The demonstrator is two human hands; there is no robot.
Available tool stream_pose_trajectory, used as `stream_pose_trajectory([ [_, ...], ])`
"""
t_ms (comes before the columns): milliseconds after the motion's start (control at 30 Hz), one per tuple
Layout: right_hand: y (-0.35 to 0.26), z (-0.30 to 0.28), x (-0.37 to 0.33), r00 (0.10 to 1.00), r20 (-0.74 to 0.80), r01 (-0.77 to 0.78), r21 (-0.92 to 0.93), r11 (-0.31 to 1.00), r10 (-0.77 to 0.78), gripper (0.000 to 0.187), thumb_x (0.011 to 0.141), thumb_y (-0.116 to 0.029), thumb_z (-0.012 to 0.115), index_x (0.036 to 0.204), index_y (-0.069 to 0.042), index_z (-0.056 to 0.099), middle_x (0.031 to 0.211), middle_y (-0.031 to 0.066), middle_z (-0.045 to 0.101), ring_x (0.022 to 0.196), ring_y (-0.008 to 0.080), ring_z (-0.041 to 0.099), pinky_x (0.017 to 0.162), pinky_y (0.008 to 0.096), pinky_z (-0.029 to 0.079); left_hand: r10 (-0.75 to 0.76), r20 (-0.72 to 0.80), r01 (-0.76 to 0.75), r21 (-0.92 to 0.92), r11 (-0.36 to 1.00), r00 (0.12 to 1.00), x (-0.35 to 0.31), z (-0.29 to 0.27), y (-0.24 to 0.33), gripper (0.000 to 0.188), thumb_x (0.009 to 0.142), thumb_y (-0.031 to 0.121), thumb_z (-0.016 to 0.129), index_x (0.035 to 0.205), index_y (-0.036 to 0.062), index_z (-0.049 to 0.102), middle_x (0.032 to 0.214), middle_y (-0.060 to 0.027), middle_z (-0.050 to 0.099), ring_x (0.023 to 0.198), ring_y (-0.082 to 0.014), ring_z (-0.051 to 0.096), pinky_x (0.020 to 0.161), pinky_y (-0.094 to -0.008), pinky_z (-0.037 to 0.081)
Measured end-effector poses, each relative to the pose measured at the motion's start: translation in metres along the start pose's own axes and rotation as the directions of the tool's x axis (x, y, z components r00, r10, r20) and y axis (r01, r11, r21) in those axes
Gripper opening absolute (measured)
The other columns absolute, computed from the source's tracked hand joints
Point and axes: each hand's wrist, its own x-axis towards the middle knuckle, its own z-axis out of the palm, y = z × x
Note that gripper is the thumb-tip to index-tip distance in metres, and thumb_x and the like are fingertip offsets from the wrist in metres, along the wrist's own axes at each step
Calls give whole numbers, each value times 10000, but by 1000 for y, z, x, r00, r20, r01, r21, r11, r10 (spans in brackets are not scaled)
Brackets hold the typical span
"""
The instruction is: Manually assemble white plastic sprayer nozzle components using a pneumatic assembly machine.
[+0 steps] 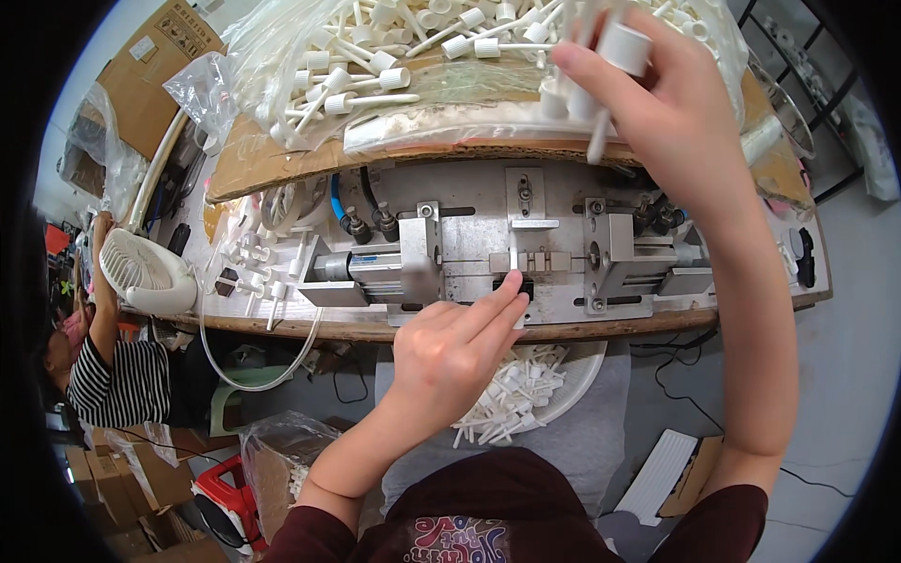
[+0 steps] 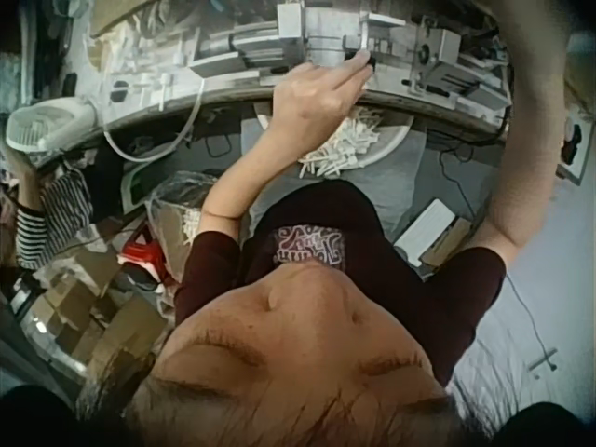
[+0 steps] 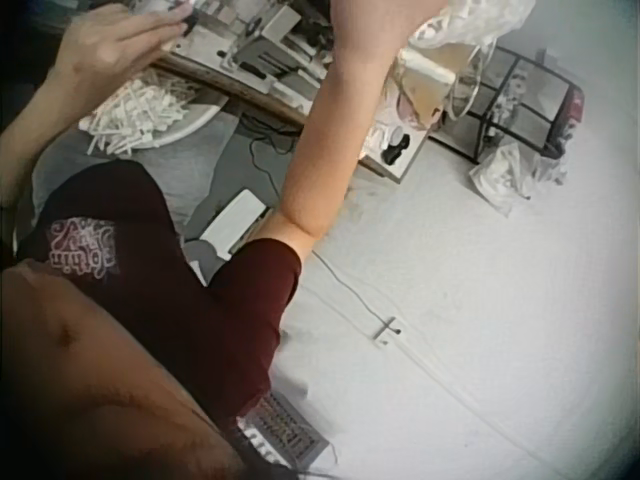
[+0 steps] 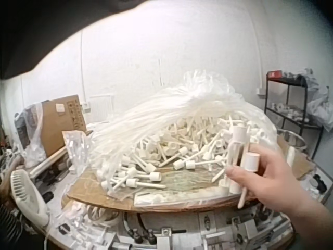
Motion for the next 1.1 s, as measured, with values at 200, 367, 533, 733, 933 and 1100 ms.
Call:
stream_pose_trajectory([
  [200,-14,-8,-70,888,213,-458,345,819,407,211,924,-214,737,989,-26,671,710,-3,654,458,4,468,407,163,340,-5,9,6,-15,1000,1000,1,-1,1,320,731,114,810,1029,14,749,1196,-88,727,649,-165,667,582,-284,502],
  [367,-11,3,-114,787,372,-616,425,664,492,183,941,-160,719,1035,-13,665,730,-9,656,482,0,476,425,164,351,-146,-2,134,-387,912,989,3,-15,6,427,731,69,840,1137,10,720,1141,-127,730,766,-188,717,663,-299,560],
  [533,-9,12,-136,706,461,-708,426,563,538,195,961,-195,703,1041,-20,672,750,-4,658,514,9,512,444,164,381,-63,-115,-8,-529,849,991,-2,-23,11,437,733,1,835,1154,18,723,1040,-120,714,857,-233,715,701,-319,585],
  [733,-6,12,-151,762,304,-647,406,646,572,203,973,-202,687,1031,-9,672,749,15,659,514,20,522,441,169,389,-138,-48,115,-328,938,989,-13,-12,10,381,755,54,823,1123,11,733,1108,-121,720,796,-209,702,679,-302,564],
  [933,-9,6,-156,729,344,-684,383,621,591,198,971,-199,688,1008,-5,685,746,22,664,510,23,537,433,176,394,-20,51,19,26,999,998,-3,-4,6,335,766,97,785,1084,3,740,1201,-116,718,703,-146,686,602,-280,499],
  [1100,-12,1,-158,787,295,-606,204,769,542,190,892,-140,772,985,7,695,765,63,679,540,93,600,462,219,448,-14,88,9,54,998,996,5,-7,7,310,766,109,785,1055,6,744,1193,-119,721,669,-142,676,590,-274,488],
])
